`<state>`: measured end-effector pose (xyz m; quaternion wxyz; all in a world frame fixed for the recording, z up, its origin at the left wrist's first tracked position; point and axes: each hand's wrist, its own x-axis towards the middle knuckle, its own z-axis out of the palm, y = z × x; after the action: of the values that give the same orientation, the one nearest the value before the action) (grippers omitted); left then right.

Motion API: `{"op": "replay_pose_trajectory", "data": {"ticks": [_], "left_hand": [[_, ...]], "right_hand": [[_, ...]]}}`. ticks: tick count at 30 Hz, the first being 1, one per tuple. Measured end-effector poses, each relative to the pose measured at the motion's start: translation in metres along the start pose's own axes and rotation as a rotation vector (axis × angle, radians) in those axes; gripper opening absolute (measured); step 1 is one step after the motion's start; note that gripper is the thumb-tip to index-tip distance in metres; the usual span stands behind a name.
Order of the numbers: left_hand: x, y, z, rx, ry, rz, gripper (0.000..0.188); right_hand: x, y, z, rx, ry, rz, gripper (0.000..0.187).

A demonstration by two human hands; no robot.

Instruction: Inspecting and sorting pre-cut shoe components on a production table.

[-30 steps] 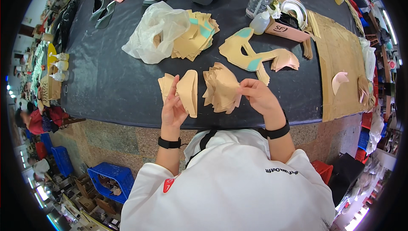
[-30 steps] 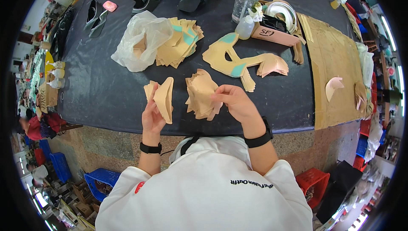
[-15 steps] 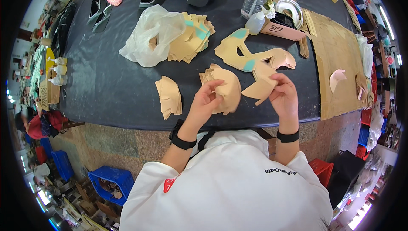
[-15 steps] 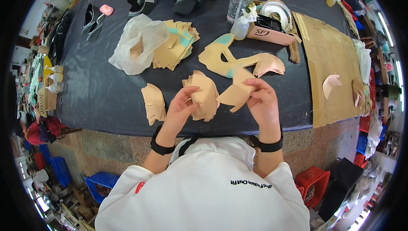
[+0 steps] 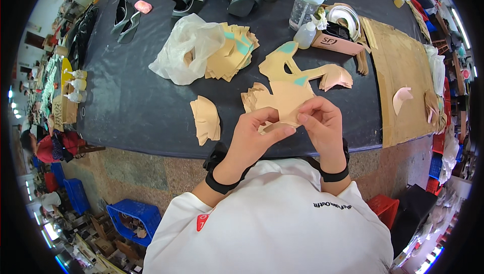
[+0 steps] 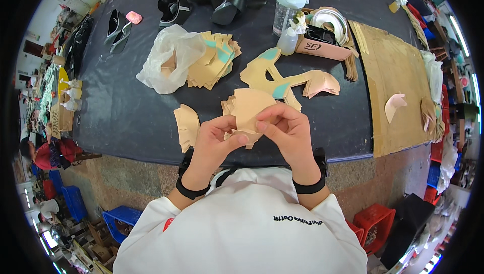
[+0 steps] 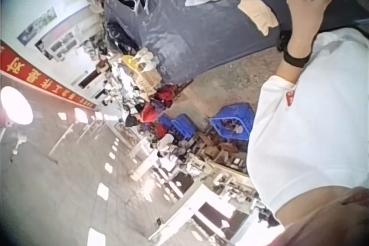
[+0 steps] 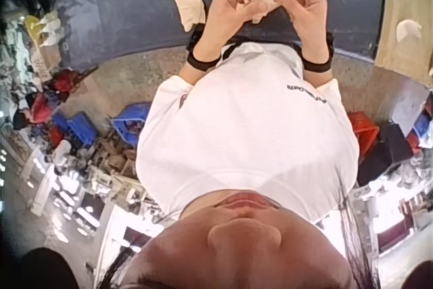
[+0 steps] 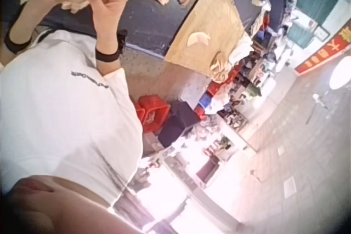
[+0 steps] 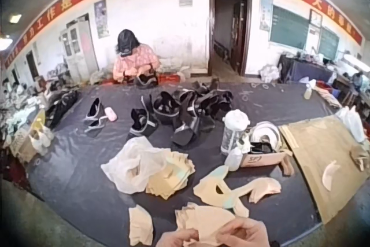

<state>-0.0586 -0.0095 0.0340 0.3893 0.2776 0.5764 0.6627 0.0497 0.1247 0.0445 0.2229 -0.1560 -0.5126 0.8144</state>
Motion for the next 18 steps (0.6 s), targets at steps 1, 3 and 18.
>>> {"op": "replay_pose_trajectory", "data": {"ticks": [1,3,18], "left_hand": [[0.001,0.007,0.001,-0.026,0.020,-0.057,0.021],[0.001,0.012,0.001,-0.049,0.036,-0.109,0.018],[-0.005,0.030,-0.008,0.061,-0.013,-0.004,0.012]], "right_hand": [[-0.001,-0.004,0.003,0.000,0.000,-0.007,0.013],[-0.002,-0.009,0.007,-0.098,-0.038,-0.065,0.012],[-0.001,-0.028,0.013,-0.173,-0.101,0.034,0.029]]}}
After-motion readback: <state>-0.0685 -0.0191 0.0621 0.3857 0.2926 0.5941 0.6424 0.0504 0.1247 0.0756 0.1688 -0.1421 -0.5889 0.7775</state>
